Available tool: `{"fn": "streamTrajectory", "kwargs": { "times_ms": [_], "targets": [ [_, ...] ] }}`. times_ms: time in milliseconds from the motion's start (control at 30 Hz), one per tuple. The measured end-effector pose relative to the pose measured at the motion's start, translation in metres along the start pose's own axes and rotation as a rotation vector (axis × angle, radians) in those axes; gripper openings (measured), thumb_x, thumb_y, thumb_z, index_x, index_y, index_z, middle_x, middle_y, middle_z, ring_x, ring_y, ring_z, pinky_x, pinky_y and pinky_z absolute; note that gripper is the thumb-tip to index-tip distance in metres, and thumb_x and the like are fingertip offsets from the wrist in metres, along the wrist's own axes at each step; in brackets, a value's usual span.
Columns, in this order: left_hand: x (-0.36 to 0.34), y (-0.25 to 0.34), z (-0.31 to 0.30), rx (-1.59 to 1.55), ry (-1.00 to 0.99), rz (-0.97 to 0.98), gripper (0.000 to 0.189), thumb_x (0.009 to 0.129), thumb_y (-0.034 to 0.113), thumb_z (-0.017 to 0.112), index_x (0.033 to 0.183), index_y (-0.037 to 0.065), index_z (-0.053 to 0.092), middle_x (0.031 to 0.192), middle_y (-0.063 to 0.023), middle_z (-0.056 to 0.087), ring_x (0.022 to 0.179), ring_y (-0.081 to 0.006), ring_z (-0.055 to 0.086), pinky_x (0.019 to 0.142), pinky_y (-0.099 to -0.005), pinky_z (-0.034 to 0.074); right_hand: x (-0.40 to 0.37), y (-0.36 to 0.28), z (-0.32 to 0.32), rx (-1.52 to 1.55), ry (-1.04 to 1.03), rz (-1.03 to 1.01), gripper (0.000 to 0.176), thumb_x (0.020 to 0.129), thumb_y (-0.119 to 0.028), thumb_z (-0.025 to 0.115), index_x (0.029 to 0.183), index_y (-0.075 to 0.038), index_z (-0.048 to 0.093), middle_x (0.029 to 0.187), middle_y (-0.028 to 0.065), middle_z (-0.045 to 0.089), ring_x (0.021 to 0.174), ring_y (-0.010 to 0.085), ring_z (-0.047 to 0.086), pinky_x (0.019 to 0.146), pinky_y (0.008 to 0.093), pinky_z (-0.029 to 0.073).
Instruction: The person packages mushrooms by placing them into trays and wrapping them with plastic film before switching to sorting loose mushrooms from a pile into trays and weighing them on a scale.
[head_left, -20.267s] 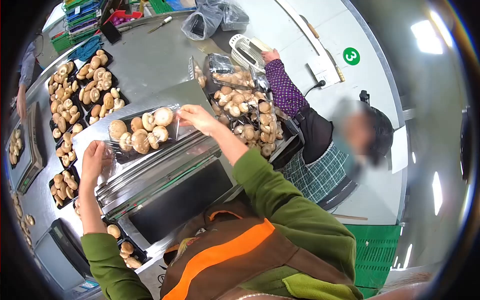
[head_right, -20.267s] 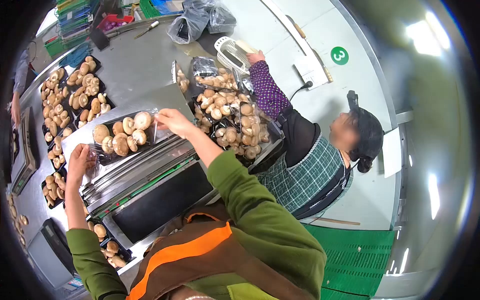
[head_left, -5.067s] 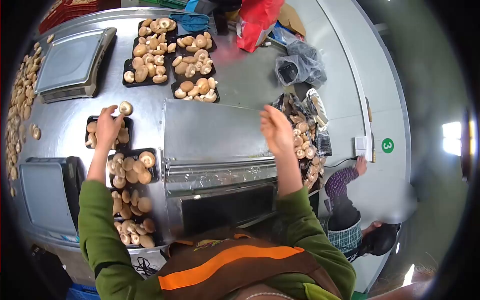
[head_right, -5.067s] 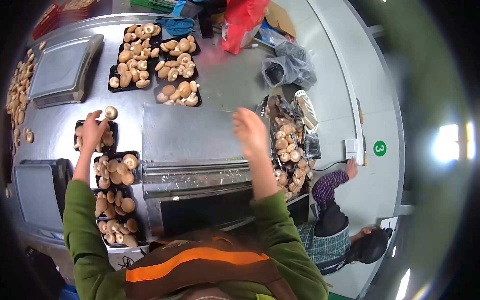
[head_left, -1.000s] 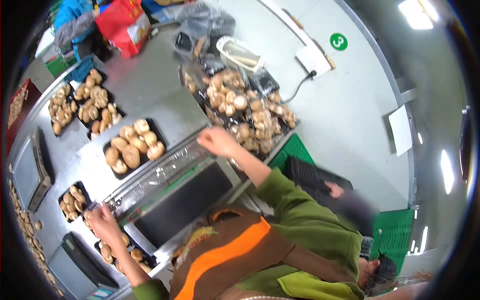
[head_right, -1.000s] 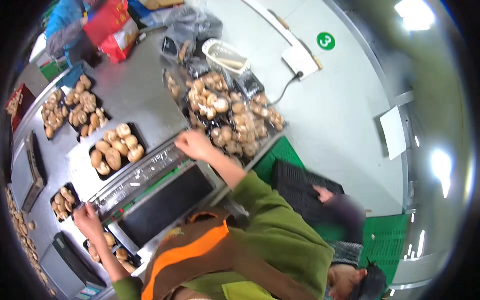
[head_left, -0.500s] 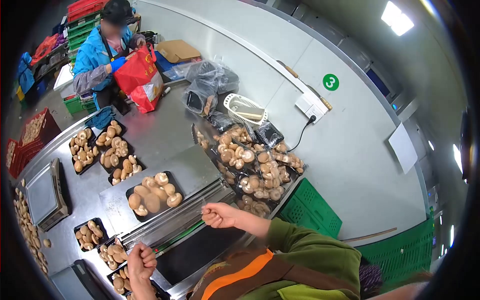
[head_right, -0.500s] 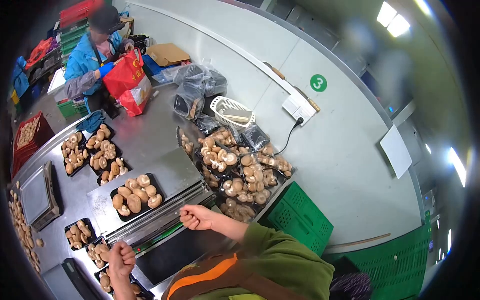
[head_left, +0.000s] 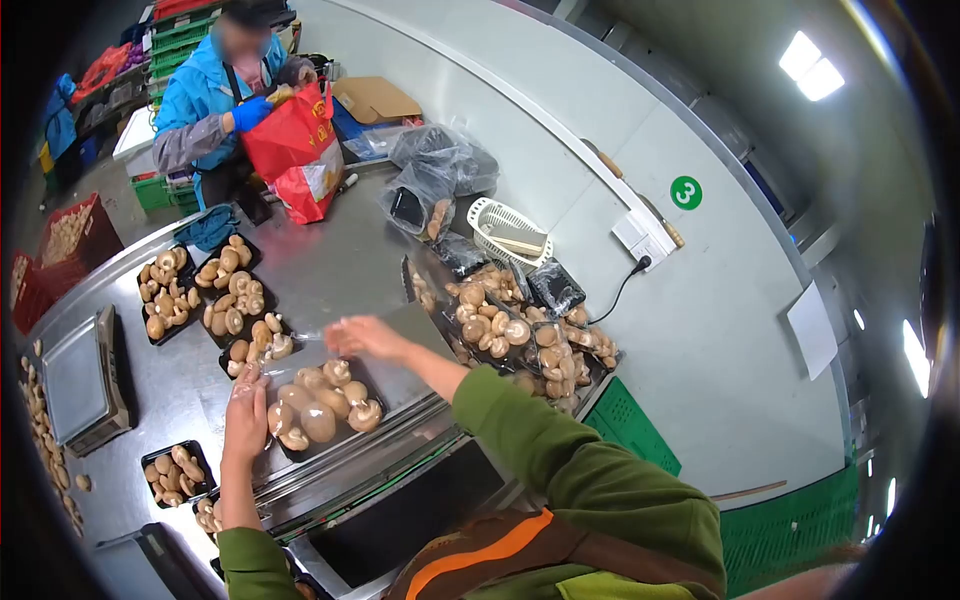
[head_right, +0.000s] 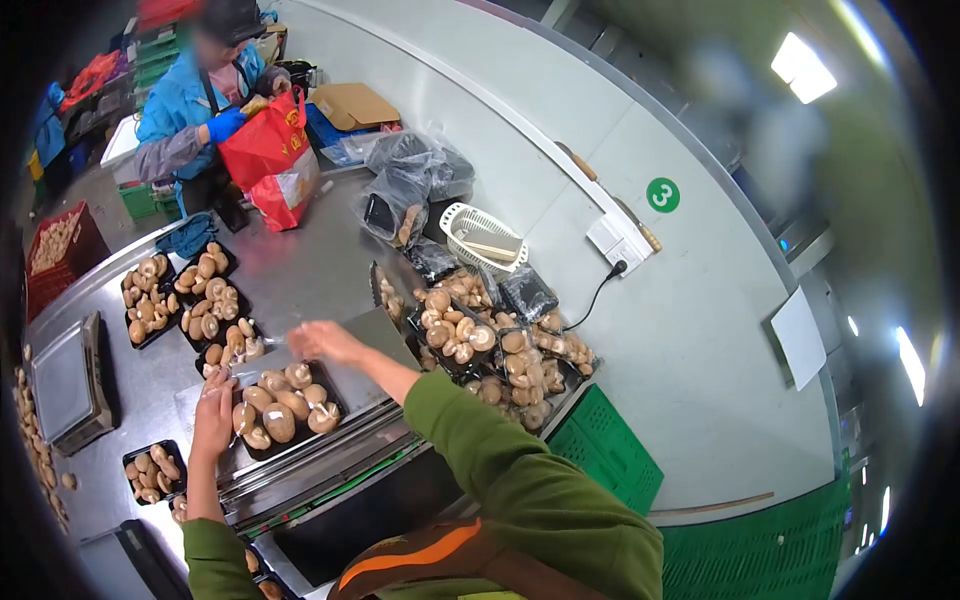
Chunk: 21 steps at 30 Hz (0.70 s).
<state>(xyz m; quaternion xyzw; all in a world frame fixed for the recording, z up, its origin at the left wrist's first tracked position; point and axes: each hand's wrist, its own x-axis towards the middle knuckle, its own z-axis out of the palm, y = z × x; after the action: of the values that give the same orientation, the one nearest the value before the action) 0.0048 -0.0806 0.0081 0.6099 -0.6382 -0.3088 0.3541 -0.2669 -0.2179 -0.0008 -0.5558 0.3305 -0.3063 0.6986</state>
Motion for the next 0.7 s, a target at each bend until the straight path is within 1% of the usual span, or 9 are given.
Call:
{"fn": "streamTrajectory", "kwargs": {
  "times_ms": [133, 167, 233, 333, 400, 500, 567, 633, 700],
  "targets": [
    [-0.021, 0.007, 0.002, 0.082, -0.105, 0.103, 0.044, 0.086, 0.029, 0.056, 0.116, -0.004, 0.054, 0.137, -0.0229, 0.042, 0.132, -0.0369, 0.033, 0.110, -0.0426, 0.023, -0.036, 0.020, 0.011, -0.273, 0.066, 0.094, 0.041, 0.100, -0.030, 0.035, 0.107, 0.003, 0.059, 0.104, 0.0129, 0.065, 0.094, 0.0207, 0.063, 0.085, 0.0336, 0.048],
    [-0.024, 0.002, 0.004, 0.096, -0.143, 0.102, 0.069, 0.069, 0.040, 0.075, 0.119, -0.001, 0.050, 0.138, -0.0215, 0.041, 0.132, -0.0378, 0.033, 0.111, -0.0440, 0.021, -0.036, 0.013, 0.015, -0.403, 0.123, 0.040, 0.041, 0.100, -0.030, 0.036, 0.102, 0.002, 0.062, 0.096, 0.0126, 0.067, 0.089, 0.0196, 0.064, 0.082, 0.0320, 0.049],
    [-0.033, 0.017, -0.003, 0.123, -0.086, 0.213, 0.093, 0.049, 0.046, 0.086, 0.121, 0.002, 0.048, 0.135, -0.0194, 0.044, 0.129, -0.0382, 0.037, 0.108, -0.0442, 0.027, -0.032, -0.003, 0.024, -0.626, 0.102, -0.050, 0.045, 0.099, -0.035, 0.036, 0.099, 0.000, 0.063, 0.090, 0.0126, 0.067, 0.084, 0.0187, 0.063, 0.079, 0.0314, 0.049],
    [-0.040, 0.035, -0.009, 0.180, -0.139, 0.017, 0.106, 0.038, 0.041, 0.091, 0.126, 0.005, 0.043, 0.124, -0.0177, 0.052, 0.117, -0.0345, 0.048, 0.098, -0.0411, 0.040, -0.029, -0.014, 0.022, -0.880, 0.035, -0.003, 0.052, 0.097, -0.045, 0.036, 0.094, -0.002, 0.065, 0.079, 0.0125, 0.066, 0.076, 0.0172, 0.062, 0.072, 0.0306, 0.049],
    [-0.042, 0.039, -0.009, 0.069, -0.129, -0.023, 0.105, 0.039, 0.042, 0.091, 0.125, 0.005, 0.044, 0.117, -0.0192, 0.056, 0.110, -0.0353, 0.053, 0.093, -0.0412, 0.043, -0.038, -0.016, 0.019, -0.687, -0.029, 0.335, 0.062, 0.094, -0.057, 0.037, 0.095, -0.002, 0.066, 0.078, 0.0114, 0.065, 0.073, 0.0177, 0.062, 0.063, 0.0307, 0.051],
    [-0.047, 0.017, 0.001, -0.133, -0.035, 0.084, 0.103, 0.047, 0.031, 0.091, 0.131, 0.004, 0.039, 0.097, -0.0169, 0.065, 0.087, -0.0270, 0.064, 0.078, -0.0356, 0.051, -0.059, -0.023, 0.010, -0.391, -0.005, 0.481, 0.062, 0.094, -0.055, 0.037, 0.099, 0.002, 0.063, 0.085, 0.0089, 0.063, 0.073, 0.0161, 0.059, 0.069, 0.0273, 0.053],
    [-0.056, 0.027, -0.011, -0.399, -0.116, -0.204, 0.089, 0.060, 0.022, 0.086, 0.132, 0.001, 0.038, 0.093, -0.0120, 0.065, 0.079, -0.0171, 0.062, 0.072, -0.0294, 0.050, -0.080, -0.017, 0.004, -0.271, -0.027, 0.465, 0.058, 0.094, -0.051, 0.040, 0.103, 0.002, 0.061, 0.090, 0.0089, 0.062, 0.075, 0.0163, 0.059, 0.069, 0.0277, 0.054],
    [-0.062, 0.008, -0.010, -0.485, -0.167, -0.310, 0.033, 0.089, 0.022, 0.060, 0.106, -0.007, 0.058, 0.078, -0.0029, 0.062, 0.062, -0.0059, 0.052, 0.053, -0.0223, 0.044, -0.090, -0.010, -0.005, -0.039, -0.053, 0.391, 0.050, 0.095, -0.044, 0.046, 0.112, 0.002, 0.057, 0.099, 0.0089, 0.060, 0.080, 0.0168, 0.061, 0.069, 0.0286, 0.055],
    [-0.071, -0.006, -0.003, -0.571, -0.145, -0.408, 0.035, 0.096, 0.027, 0.049, 0.085, -0.003, 0.062, 0.065, -0.0002, 0.057, 0.055, -0.0059, 0.050, 0.047, -0.0208, 0.039, -0.094, 0.000, 0.000, 0.010, -0.036, 0.415, 0.040, 0.096, -0.038, 0.046, 0.107, -0.001, 0.058, 0.092, 0.0056, 0.061, 0.081, 0.0145, 0.060, 0.063, 0.0297, 0.055]
  ]
}}
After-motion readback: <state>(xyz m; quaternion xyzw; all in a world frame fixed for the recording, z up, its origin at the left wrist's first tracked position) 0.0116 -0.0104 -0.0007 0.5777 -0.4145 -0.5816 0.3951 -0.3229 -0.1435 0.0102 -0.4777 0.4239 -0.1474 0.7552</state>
